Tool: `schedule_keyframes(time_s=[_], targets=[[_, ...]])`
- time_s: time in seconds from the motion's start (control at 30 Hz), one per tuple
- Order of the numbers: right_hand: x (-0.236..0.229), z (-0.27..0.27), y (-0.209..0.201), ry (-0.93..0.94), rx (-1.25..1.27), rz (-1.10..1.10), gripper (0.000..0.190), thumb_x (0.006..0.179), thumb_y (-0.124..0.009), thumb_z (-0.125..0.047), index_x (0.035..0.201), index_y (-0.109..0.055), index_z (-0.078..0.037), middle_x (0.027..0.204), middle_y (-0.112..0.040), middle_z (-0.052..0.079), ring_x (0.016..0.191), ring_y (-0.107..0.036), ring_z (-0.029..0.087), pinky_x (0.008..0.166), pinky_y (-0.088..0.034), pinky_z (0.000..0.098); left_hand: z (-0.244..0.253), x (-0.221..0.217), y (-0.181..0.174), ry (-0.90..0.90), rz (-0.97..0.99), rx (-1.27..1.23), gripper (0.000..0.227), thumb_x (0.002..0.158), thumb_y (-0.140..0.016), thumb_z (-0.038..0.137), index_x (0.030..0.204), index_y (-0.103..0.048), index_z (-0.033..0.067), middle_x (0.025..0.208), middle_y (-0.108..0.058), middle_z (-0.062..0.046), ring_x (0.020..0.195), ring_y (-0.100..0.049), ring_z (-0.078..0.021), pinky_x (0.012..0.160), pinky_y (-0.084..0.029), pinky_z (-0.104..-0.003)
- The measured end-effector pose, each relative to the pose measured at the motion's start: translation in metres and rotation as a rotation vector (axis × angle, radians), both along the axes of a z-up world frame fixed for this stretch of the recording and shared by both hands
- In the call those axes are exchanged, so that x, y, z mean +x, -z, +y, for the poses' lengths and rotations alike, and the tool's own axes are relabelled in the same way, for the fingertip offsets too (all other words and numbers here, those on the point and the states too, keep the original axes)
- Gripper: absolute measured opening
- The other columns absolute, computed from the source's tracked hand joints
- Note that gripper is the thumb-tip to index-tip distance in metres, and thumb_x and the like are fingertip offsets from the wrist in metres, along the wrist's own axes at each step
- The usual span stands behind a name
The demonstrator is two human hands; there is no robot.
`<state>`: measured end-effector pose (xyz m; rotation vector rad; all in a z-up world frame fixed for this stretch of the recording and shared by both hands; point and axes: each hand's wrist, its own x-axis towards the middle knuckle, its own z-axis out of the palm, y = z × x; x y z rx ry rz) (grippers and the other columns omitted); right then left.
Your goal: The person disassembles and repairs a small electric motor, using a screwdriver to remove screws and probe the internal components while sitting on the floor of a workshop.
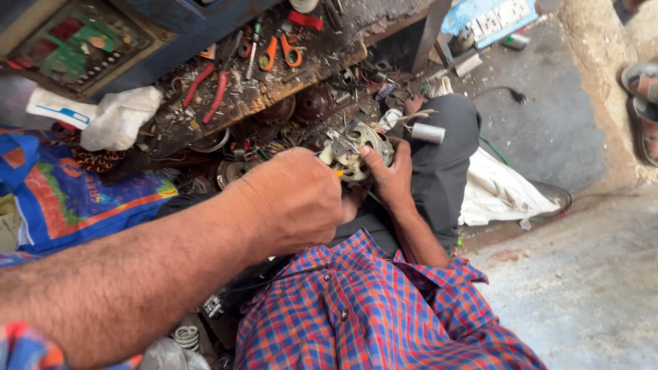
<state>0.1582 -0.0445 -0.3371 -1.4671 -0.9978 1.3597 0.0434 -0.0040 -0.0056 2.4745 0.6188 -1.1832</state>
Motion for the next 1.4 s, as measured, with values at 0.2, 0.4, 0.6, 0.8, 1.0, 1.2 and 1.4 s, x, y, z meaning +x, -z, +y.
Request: schedule_keyframes(time_s=[0.2, 0.4, 0.6, 0.8, 1.0, 1.2, 1.4], targets=[[0.000, -0.002, 0.000, 0.006, 0.035, 0.024, 0.075, 0.083, -0.080, -0.047, 0.127, -0.054, 0.008, 0.119, -0.067, 0.021, 0.108, -0.066, 0.023, 0.095, -0.053, 0.0355, -0.004, -0.016, 0.011, -0.999, -0.463, 0.453, 0.022, 0.069, -0.074, 0.021, 0.082, -0.075, 0.0031, 0.081, -0.074, -0.020, 0.079, -0.072, -0.0406, 0.071, -0.056, -0.052], [0.003, -0.001, 0.000, -0.013, 0.013, -0.008, 0.075, 0.083, -0.079, -0.047, 0.128, -0.053, 0.008, 0.118, -0.067, 0.021, 0.107, -0.066, 0.023, 0.095, -0.053, 0.0363, -0.001, -0.011, 0.006, -0.916, 0.211, 0.146, 0.017, 0.078, -0.071, 0.015, 0.092, -0.076, 0.0064, 0.095, -0.074, -0.021, 0.092, -0.073, -0.0396, 0.083, -0.058, -0.050], [0.001, 0.000, 0.010, -0.008, 0.032, 0.016, 0.071, 0.085, -0.078, -0.044, 0.127, -0.054, 0.007, 0.118, -0.066, 0.020, 0.107, -0.065, 0.022, 0.095, -0.053, 0.0353, -0.020, -0.018, 0.015, -0.378, -0.059, 0.179, 0.034, 0.101, -0.055, 0.031, 0.094, -0.073, 0.0025, 0.087, -0.072, -0.020, 0.079, -0.074, -0.0380, 0.068, -0.059, -0.050], [0.001, 0.001, 0.012, 0.006, 0.042, 0.019, 0.070, 0.084, -0.077, -0.043, 0.127, -0.054, 0.007, 0.116, -0.066, 0.019, 0.104, -0.064, 0.022, 0.092, -0.053, 0.0346, -0.015, -0.011, 0.004, -0.552, -0.005, 0.140, 0.023, 0.089, -0.064, 0.028, 0.084, -0.076, 0.0088, 0.087, -0.074, -0.018, 0.082, -0.075, -0.0361, 0.072, -0.059, -0.049], [0.002, -0.002, 0.007, -0.006, 0.028, 0.027, 0.072, 0.084, -0.076, -0.046, 0.127, -0.054, 0.007, 0.115, -0.067, 0.019, 0.104, -0.065, 0.022, 0.093, -0.053, 0.0347, 0.006, -0.002, 0.000, -1.003, 0.058, 0.174, 0.044, 0.067, -0.086, 0.046, 0.087, -0.077, 0.0077, 0.087, -0.073, -0.018, 0.088, -0.073, -0.0374, 0.078, -0.059, -0.046], [0.004, 0.000, 0.011, -0.027, 0.032, -0.052, 0.070, 0.087, -0.074, -0.046, 0.128, -0.054, 0.007, 0.118, -0.065, 0.020, 0.107, -0.063, 0.024, 0.095, -0.051, 0.0368, 0.004, 0.003, -0.002, -0.638, -0.002, 0.101, 0.029, 0.084, -0.070, 0.037, 0.086, -0.078, 0.0090, 0.089, -0.073, -0.015, 0.089, -0.073, -0.0360, 0.076, -0.058, -0.050], [0.004, -0.001, 0.021, -0.015, 0.025, 0.011, 0.069, 0.088, -0.074, -0.044, 0.128, -0.054, 0.007, 0.119, -0.065, 0.018, 0.107, -0.062, 0.022, 0.094, -0.052, 0.0351, -0.012, -0.003, 0.018, -0.158, -0.127, 0.122, 0.015, 0.081, -0.066, 0.019, 0.083, -0.080, 0.0129, 0.084, -0.075, -0.010, 0.082, -0.074, -0.0309, 0.064, -0.059, -0.048]])
